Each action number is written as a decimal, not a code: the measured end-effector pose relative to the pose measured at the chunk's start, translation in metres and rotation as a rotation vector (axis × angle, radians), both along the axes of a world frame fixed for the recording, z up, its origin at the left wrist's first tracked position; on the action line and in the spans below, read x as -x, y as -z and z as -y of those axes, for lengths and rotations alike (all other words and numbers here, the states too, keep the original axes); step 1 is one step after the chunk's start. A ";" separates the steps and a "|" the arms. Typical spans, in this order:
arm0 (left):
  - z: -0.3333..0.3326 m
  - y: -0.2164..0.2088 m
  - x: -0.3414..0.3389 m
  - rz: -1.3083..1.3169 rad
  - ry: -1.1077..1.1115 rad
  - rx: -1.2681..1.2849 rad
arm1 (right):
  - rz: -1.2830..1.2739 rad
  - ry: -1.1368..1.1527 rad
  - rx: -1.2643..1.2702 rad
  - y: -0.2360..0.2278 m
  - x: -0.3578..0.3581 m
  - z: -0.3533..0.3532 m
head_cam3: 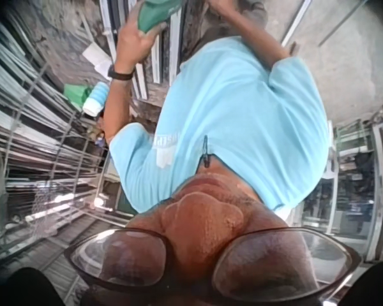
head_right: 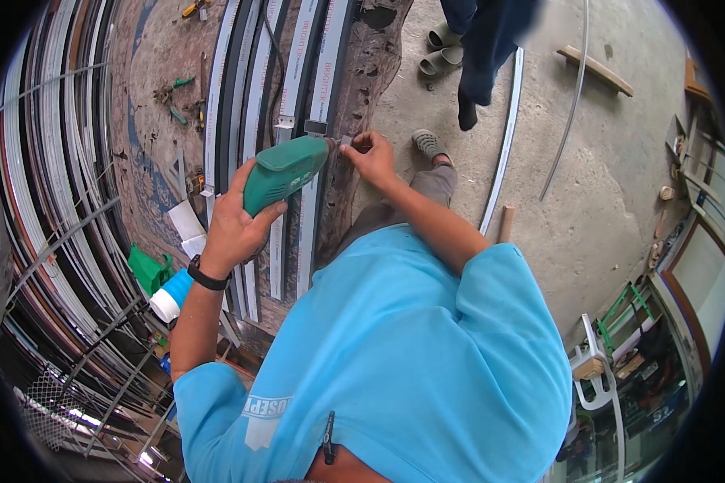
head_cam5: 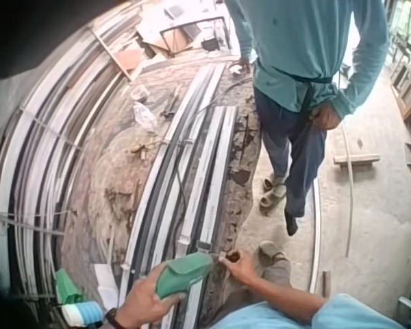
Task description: The person assembles metal frames by securing their components with a drill and rivet gun on a work table.
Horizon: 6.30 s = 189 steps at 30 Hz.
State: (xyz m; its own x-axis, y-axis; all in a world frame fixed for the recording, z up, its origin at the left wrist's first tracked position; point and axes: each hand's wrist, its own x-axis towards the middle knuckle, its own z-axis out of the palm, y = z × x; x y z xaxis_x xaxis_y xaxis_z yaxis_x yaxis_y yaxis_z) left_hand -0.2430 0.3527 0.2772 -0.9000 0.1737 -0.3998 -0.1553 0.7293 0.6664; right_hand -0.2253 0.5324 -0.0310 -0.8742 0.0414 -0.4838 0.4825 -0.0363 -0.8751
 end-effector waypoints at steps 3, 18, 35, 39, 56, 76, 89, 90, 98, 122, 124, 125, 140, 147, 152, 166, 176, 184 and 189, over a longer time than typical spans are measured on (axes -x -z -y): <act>0.000 0.003 0.006 0.008 0.016 0.005 | -0.017 0.013 -0.028 -0.002 0.001 -0.001; -0.003 0.003 0.032 0.106 0.058 0.053 | 0.096 -0.034 0.035 -0.004 0.008 -0.004; -0.005 0.011 0.030 0.072 -0.048 0.062 | 0.064 -0.055 0.082 0.010 0.006 0.002; -0.009 0.013 0.017 0.114 -0.134 0.057 | 0.059 -0.073 0.085 0.010 0.007 0.001; -0.031 0.016 -0.010 0.089 -0.251 0.104 | 0.058 -0.039 0.096 0.010 0.007 0.002; -0.002 0.017 0.096 0.381 -0.077 -0.059 | 0.049 -0.101 0.104 0.009 0.010 -0.002; 0.000 0.026 -0.039 -0.154 0.273 0.184 | 0.014 -0.107 0.117 0.011 0.010 -0.005; 0.008 0.031 -0.035 -0.194 0.070 0.011 | 0.011 -0.113 0.133 0.012 0.011 -0.005; 0.030 0.007 -0.033 -0.015 -0.067 0.030 | 0.098 -0.095 0.167 0.010 0.011 -0.002; 0.430 0.266 -0.197 -0.748 -1.618 -1.762 | 0.245 -0.013 -0.097 -0.123 -0.021 -0.093; 0.430 0.284 -0.194 -0.754 -1.586 -1.617 | 0.154 -0.100 -0.149 -0.131 -0.004 -0.073; 0.430 0.289 -0.194 -0.801 -1.559 -1.507 | 0.267 -0.029 0.054 -0.138 0.013 -0.064; 0.139 0.163 -0.133 -0.534 -1.121 -0.393 | -0.418 -0.886 -0.494 -0.130 0.119 0.022; -0.025 0.198 -0.032 -0.369 -0.719 0.025 | -0.389 -0.891 -0.471 -0.106 0.110 0.031; -0.035 0.227 -0.010 -0.371 -0.759 0.173 | -0.369 -0.986 -0.561 -0.101 0.119 0.026; -0.030 0.225 -0.008 -0.411 -0.651 0.221 | -0.787 -1.012 -0.662 -0.101 0.113 0.034; 0.022 0.214 -0.072 -0.453 -0.557 0.080 | -0.690 -0.735 -0.696 -0.080 0.081 0.044; 0.032 0.236 -0.089 -0.574 -0.406 0.020 | -0.828 -0.674 -0.713 -0.077 0.072 0.047; 0.034 0.236 -0.090 -0.566 -0.421 -0.010 | -0.868 -0.684 -0.752 -0.079 0.073 0.048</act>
